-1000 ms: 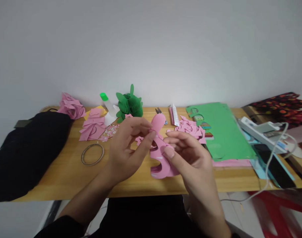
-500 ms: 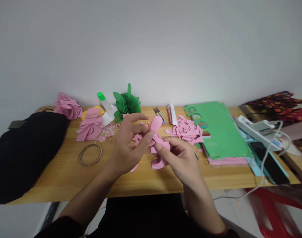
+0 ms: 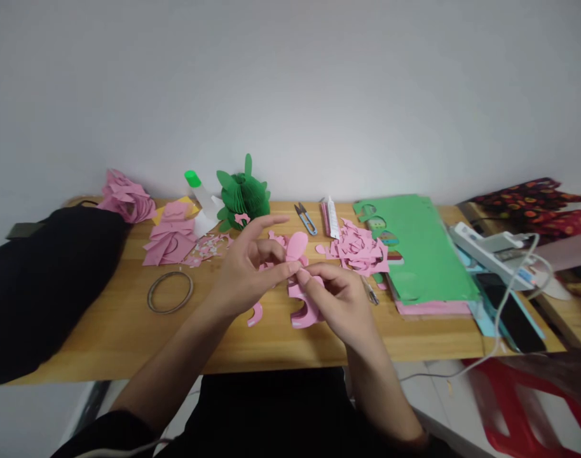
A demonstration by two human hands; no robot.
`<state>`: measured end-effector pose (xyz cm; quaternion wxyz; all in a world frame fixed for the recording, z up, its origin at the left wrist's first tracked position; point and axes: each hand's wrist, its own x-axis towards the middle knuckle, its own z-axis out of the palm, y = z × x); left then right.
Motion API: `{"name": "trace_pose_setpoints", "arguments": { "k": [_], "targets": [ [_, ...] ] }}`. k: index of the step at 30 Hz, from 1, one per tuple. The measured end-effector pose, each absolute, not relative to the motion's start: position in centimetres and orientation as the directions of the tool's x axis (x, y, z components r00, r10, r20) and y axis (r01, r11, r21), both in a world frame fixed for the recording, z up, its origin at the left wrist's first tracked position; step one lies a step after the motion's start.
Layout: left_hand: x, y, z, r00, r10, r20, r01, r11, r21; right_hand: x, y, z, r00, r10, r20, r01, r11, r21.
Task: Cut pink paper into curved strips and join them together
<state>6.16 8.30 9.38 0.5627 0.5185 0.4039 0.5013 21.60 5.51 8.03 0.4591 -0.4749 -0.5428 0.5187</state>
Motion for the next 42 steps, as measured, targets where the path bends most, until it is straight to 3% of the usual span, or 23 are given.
{"name": "trace_pose_setpoints", "arguments": {
  "k": [5, 12, 18, 24, 28, 33, 39, 42],
  "targets": [
    [5.8, 8.4, 9.3, 0.205, 0.978, 0.043, -0.139, -0.015, 0.99, 21.9, 5.6, 7.6, -0.171, 0.985, -0.002, 0.047, 0.006, -0.999],
    [5.4, 8.8, 8.5, 0.195, 0.98, 0.033, -0.138, -0.006, 0.99, 22.1, 5.6, 7.2, -0.276, 0.934, -0.227, -0.2, -0.287, -0.937],
    [5.5, 9.0, 8.2, 0.208, 0.977, 0.047, -0.171, -0.011, 0.985, 21.9, 5.6, 6.8, -0.221, 0.953, -0.206, -0.131, -0.238, -0.962],
    [5.1, 9.5, 7.8, 0.134, 0.99, 0.033, -0.232, -0.001, 0.973, 22.2, 5.3, 6.4, -0.215, 0.963, -0.165, -0.166, -0.203, -0.965],
    [5.3, 9.9, 7.3, 0.071, 0.997, 0.001, -0.263, 0.018, 0.965, 22.1, 4.8, 5.7, -0.188, 0.975, -0.115, -0.058, -0.128, -0.99],
    [5.7, 10.0, 6.8, 0.041, 0.998, -0.041, -0.231, 0.05, 0.972, 21.9, 4.3, 5.7, -0.006, 0.999, 0.054, 0.164, 0.054, -0.985],
    [6.0, 8.7, 6.7, 0.126, 0.988, -0.088, -0.133, 0.104, 0.986, 21.9, 4.1, 6.0, 0.068, 0.898, 0.435, 0.565, 0.325, -0.759],
    [6.3, 8.0, 6.7, 0.176, 0.979, -0.1, -0.13, 0.124, 0.984, 22.1, 4.1, 5.8, 0.013, 0.879, 0.477, 0.618, 0.368, -0.695]
  ]
}}
